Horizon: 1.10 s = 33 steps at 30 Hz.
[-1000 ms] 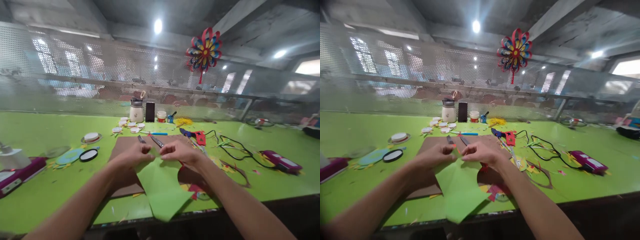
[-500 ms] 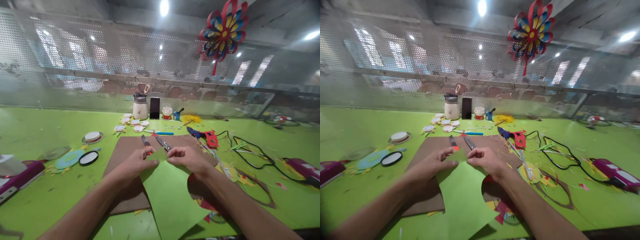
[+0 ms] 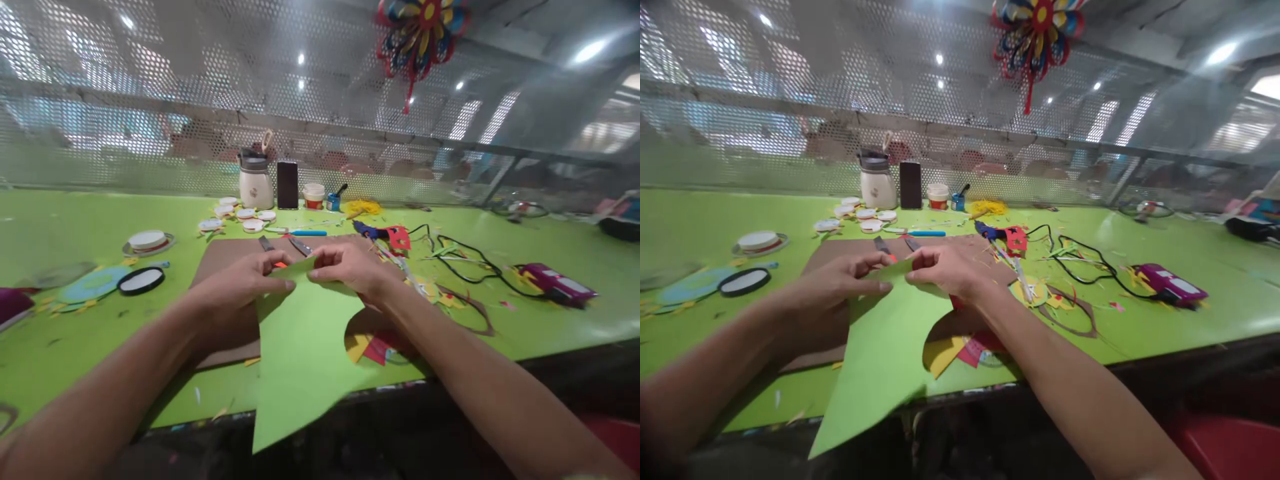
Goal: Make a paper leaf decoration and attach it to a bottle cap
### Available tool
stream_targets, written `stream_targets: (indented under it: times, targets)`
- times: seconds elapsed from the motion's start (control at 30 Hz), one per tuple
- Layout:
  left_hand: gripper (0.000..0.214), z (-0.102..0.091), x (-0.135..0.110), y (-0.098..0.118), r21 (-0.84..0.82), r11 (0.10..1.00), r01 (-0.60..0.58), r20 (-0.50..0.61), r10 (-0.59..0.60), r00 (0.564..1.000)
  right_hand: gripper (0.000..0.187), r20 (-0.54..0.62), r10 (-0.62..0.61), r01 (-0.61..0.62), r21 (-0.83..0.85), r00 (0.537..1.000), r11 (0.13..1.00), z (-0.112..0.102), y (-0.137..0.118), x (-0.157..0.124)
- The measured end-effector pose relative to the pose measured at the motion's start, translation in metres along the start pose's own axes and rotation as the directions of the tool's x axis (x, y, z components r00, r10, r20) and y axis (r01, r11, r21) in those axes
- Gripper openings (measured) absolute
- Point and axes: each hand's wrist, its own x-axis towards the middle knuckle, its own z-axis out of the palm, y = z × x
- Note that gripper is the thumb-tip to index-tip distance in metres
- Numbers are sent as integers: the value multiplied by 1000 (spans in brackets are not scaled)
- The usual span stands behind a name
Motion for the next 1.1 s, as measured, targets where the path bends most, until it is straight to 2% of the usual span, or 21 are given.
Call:
stream_targets:
  times: [0.13,0.23,0.43,0.6,0.8,0.93,1.03,1.1]
  targets:
    - [33,-6,0,2,-18,998,-64,-103,62,993,21,-37,29,-24,141,999,990,-4,1,0]
    - [33,-9,0,2,10,992,-123,-178,123,976,22,-61,12,-1,176,998,984,-8,2,1]
    - [29,-2,2,-2,18,987,-159,-191,159,968,24,-54,27,-16,203,998,979,-7,5,4]
    - [27,4,1,2,-3,976,-219,-240,212,947,25,-66,-46,60,232,997,971,-7,5,6]
    - [19,3,-1,2,10,961,-275,-200,272,941,16,-67,-74,87,219,995,972,-9,5,6]
    - [15,1,-7,5,29,965,-261,-139,262,955,13,-10,-60,61,227,998,972,-12,5,3]
    - [19,0,-11,9,-74,968,-242,-48,238,970,13,33,-71,64,195,997,979,-14,4,1]
    - [14,1,-10,10,-151,966,-211,-33,209,977,12,35,-85,79,149,996,986,-14,4,0]
